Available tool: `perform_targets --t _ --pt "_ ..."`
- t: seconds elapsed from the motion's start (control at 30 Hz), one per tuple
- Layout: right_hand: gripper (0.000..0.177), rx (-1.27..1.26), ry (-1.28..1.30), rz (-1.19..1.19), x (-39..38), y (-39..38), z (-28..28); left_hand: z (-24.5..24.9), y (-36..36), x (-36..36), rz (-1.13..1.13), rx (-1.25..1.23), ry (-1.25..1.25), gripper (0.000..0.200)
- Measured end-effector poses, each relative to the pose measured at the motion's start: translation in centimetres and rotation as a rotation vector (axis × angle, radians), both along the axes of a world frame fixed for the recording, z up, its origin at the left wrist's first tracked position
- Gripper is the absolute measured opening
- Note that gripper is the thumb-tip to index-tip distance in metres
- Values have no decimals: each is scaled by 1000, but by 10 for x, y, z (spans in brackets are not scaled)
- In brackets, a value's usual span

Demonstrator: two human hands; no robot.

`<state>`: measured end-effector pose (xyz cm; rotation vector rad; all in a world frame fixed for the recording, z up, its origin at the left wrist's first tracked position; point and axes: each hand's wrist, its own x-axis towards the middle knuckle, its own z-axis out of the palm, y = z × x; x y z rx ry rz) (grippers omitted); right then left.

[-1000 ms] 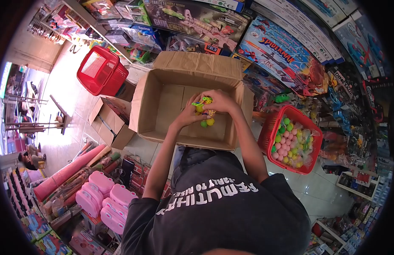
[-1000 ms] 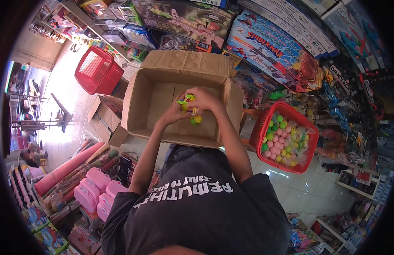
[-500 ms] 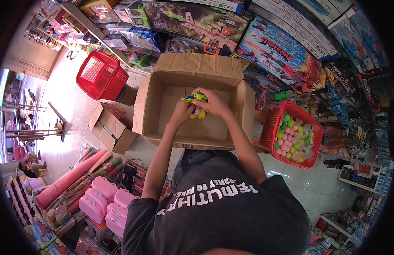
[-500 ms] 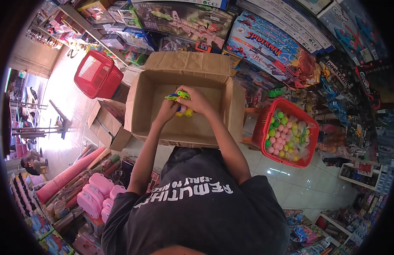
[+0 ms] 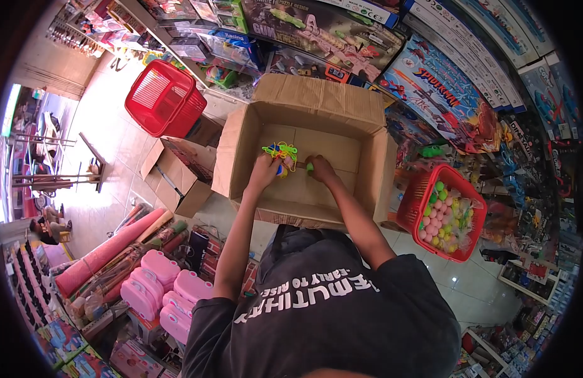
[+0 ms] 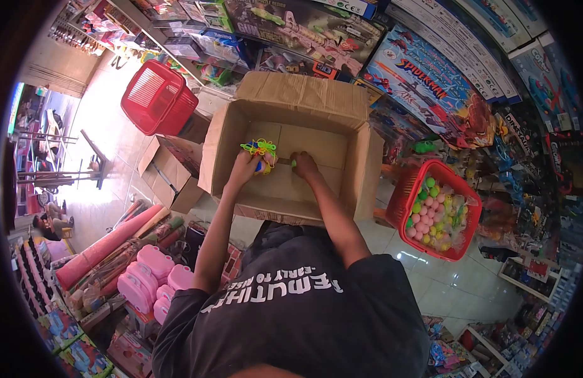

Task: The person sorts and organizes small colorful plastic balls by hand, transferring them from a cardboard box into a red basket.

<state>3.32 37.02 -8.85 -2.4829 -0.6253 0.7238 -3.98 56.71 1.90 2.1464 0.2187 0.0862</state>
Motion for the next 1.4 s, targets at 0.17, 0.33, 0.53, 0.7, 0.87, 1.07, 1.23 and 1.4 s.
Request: perform_targets --t 0.17,0.33,0.53,0.7,0.87,1.07,1.23,1.4 --pt "38 10 -6 -43 -9 -1 -3 -4 -3 -7 42 -121 139 17" --pt "39 103 41 -54 -3 -21 22 9 -12 -10 -24 -126 153 18" --pt "30 617 103 -377 -36 -52 113 29 -27 -16 -71 -224 -62 16" --pt "34 816 343 -593 -64 -78 160 90 -48 -4 -252 -161 87 16" --pt "30 966 233 -722 -93 -99 190 121 -87 5 -445 -122 73 16" --pt "29 1111 99 -812 -117 -145 213 136 -142 11 -569 -218 6 17" --pt "32 1009 60 -861 -134 -200 222 145 -200 14 -649 -278 -78 17" --pt "30 1072 161 -942 -135 -263 218 155 -265 12 -660 -316 -78 18"
